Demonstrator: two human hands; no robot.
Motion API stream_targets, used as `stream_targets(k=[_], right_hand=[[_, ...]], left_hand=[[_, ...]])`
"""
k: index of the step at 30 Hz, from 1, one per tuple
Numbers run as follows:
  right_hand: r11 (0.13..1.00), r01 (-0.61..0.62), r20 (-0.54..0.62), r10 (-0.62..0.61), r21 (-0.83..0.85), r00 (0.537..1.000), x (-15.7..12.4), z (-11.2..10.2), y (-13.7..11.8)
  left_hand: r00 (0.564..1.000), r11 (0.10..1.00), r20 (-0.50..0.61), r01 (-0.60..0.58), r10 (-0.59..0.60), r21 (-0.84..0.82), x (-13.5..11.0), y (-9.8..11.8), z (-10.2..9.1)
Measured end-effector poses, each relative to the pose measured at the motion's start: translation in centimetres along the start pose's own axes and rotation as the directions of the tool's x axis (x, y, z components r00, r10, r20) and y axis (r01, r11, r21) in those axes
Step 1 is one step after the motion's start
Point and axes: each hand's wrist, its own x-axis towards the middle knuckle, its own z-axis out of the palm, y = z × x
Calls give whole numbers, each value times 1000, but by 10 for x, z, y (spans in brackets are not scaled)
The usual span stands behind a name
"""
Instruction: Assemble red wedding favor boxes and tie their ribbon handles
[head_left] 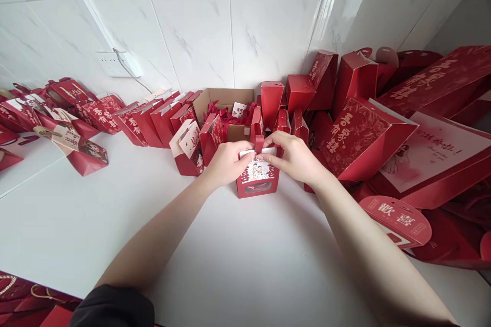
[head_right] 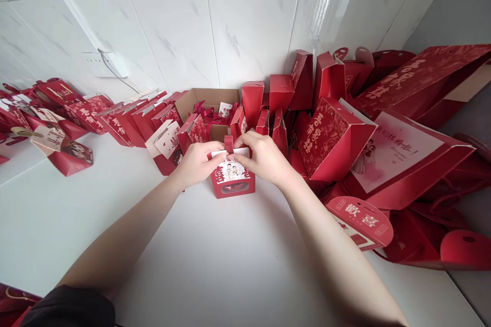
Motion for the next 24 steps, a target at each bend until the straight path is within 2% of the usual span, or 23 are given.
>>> stream_targets(k=[7,15,20,24], right_hand=[[997,-47,33,44,67,998,-1,-3,1],[993,-103,10,104,-54,995,-2,0,-3],[995,-82,17,83,-65,996,-1,3,-6],[997,-43,49,46,-57,998,-1,0,-8]], left_hand=[[999,999,42,6,-4,-39,2,-2,-2],[999,1000,41,6,-5,-12,0,-4,-3],[997,999,62,-34,34,-12,-2,-3,-4],[996,994,5,-95,94,54,-2,-2,0]])
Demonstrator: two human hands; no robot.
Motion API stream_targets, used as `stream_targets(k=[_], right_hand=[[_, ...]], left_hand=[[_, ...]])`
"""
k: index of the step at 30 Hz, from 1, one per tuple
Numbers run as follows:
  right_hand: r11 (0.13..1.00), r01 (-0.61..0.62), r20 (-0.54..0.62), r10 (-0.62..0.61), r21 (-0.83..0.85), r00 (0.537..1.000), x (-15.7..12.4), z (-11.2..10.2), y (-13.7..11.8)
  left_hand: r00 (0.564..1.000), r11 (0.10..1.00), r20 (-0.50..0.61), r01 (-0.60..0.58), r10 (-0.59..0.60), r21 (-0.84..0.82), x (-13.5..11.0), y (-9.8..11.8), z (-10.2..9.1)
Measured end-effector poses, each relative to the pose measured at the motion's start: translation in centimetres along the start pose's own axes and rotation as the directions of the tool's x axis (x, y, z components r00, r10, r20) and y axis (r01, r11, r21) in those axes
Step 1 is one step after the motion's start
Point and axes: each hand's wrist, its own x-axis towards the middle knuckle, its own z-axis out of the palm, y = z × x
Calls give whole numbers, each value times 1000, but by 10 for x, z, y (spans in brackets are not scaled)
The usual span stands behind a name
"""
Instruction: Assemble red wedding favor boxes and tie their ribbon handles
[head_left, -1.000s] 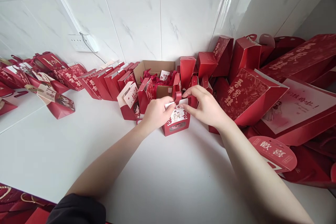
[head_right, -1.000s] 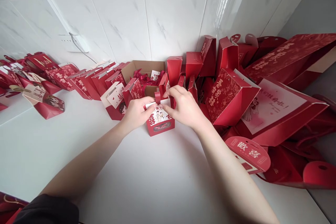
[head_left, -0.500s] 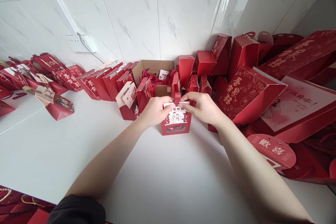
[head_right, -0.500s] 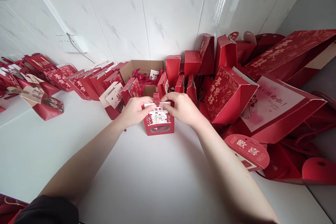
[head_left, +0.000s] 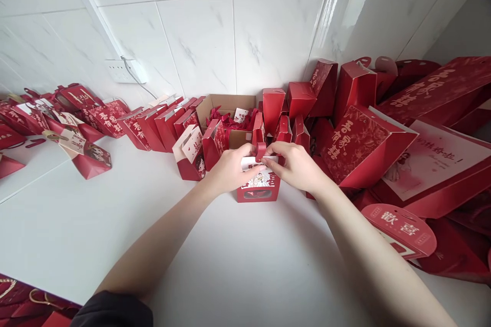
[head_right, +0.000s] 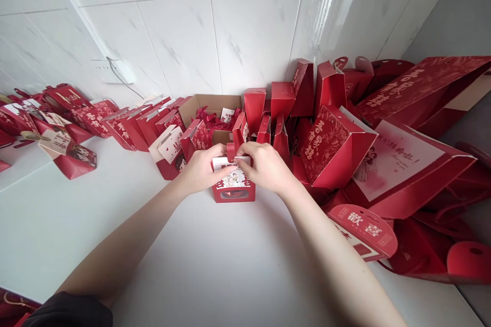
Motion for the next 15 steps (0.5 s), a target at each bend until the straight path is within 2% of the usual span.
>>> stream_targets(k=[8,15], right_hand=[[999,23,6,-23,-33,1000,2,-2,3],[999,11,11,-11,-37,1000,2,1,5]], left_hand=[[995,984,-44,-79,87,161,1,-8,5],[1000,997,-6,-12,12,75,4,-6,0]])
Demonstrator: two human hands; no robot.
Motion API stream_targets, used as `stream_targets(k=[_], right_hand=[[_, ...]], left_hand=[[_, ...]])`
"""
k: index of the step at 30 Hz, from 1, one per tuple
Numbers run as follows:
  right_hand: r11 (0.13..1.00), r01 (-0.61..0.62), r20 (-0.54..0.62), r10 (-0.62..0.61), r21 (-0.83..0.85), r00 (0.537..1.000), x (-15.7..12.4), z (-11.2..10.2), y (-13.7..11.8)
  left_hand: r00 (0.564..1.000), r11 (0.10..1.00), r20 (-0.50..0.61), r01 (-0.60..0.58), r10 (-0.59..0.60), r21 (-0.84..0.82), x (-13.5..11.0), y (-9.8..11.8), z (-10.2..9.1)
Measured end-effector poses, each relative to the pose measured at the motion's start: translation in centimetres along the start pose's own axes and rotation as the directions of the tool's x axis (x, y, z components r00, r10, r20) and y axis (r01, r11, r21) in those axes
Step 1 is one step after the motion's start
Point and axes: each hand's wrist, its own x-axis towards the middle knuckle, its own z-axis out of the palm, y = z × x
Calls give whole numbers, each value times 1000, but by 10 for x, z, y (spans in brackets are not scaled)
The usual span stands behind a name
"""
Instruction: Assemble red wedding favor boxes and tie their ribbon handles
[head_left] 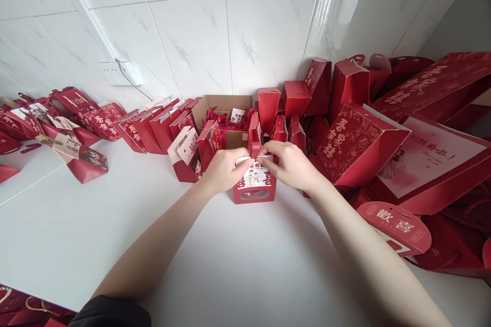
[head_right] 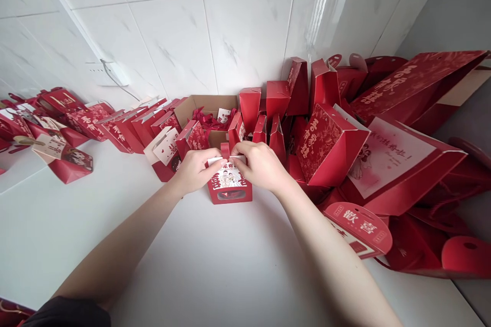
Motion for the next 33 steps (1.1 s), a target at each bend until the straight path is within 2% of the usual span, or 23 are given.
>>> stream_targets(k=[4,10,17,27,30,33], right_hand=[[998,-9,9,9,54,1000,0,2,2],[986,-34,46,27,162,999,-1,-4,3],[984,19,56,-29,176,998,-1,-4,0],[986,45,100,-61,160,993,-1,1,1],[987,87,101,-101,136,990,0,2,2],[987,65,108,-82,148,991,-1,2,2]], left_hand=[[998,998,48,30,-28,-47,1,-3,-5],[982,970,172,110,-73,-216,-1,-5,-10],[998,979,47,44,-35,-198,-1,-1,-5],[989,980,149,34,-4,-198,0,-5,-11],[988,985,154,21,6,-173,0,-8,-11],[987,982,158,21,9,-188,1,-10,-11]])
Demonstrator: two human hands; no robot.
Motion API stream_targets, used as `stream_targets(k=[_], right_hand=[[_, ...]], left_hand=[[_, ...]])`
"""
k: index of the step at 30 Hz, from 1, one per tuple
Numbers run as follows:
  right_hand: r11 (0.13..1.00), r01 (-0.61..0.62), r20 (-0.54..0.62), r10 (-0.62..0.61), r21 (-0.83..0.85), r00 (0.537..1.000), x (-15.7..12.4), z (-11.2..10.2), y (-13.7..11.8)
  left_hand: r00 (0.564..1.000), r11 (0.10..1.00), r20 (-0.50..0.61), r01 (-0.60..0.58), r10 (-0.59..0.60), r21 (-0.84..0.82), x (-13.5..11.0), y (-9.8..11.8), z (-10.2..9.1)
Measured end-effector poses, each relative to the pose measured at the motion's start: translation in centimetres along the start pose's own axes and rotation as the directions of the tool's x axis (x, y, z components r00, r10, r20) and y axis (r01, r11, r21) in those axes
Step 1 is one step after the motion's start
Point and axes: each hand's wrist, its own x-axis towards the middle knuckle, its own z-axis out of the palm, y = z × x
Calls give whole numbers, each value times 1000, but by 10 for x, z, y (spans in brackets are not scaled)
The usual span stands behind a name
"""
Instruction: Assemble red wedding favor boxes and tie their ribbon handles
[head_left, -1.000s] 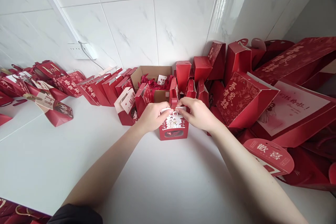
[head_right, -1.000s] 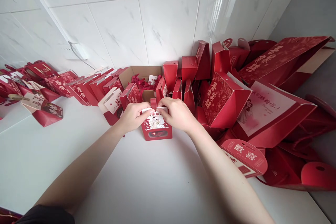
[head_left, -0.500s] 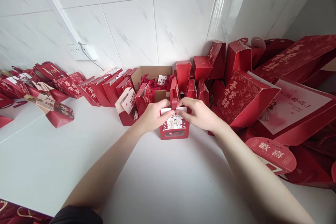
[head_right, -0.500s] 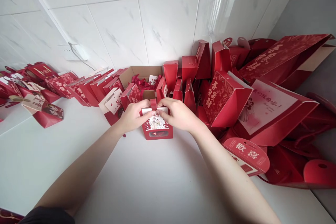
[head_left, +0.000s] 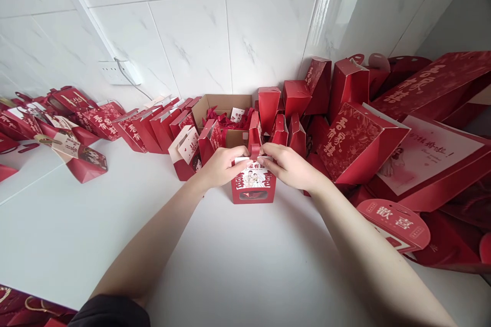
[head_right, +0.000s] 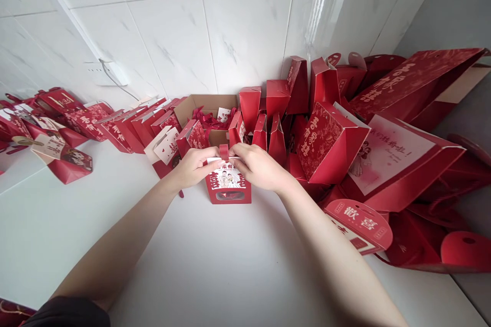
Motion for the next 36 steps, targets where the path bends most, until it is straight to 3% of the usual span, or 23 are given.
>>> stream_targets(k=[4,11,16,21,26,31,36], right_hand=[[993,-48,-29,52,109,998,-2,-4,-3],[986,68,-151,-45,150,987,-1,-1,-4],[987,-23,-231,60,159,971,1,10,-5],[943,-120,-228,196,310,954,3,17,-5],[884,-126,-258,264,450,930,6,24,-3],[842,-120,-175,245,526,954,5,16,-3],[878,-96,-93,157,468,983,2,8,-4]], left_hand=[[1000,1000,-12,12,-12,-9,0,2,1],[997,999,-65,34,-35,-10,-1,7,9],[994,1000,-111,23,-21,15,2,3,13],[990,999,-137,28,-25,22,3,0,15],[989,1000,-150,21,-18,18,2,1,17],[994,999,-97,40,-41,-10,2,4,13],[996,994,-56,63,-68,-84,2,7,8]])
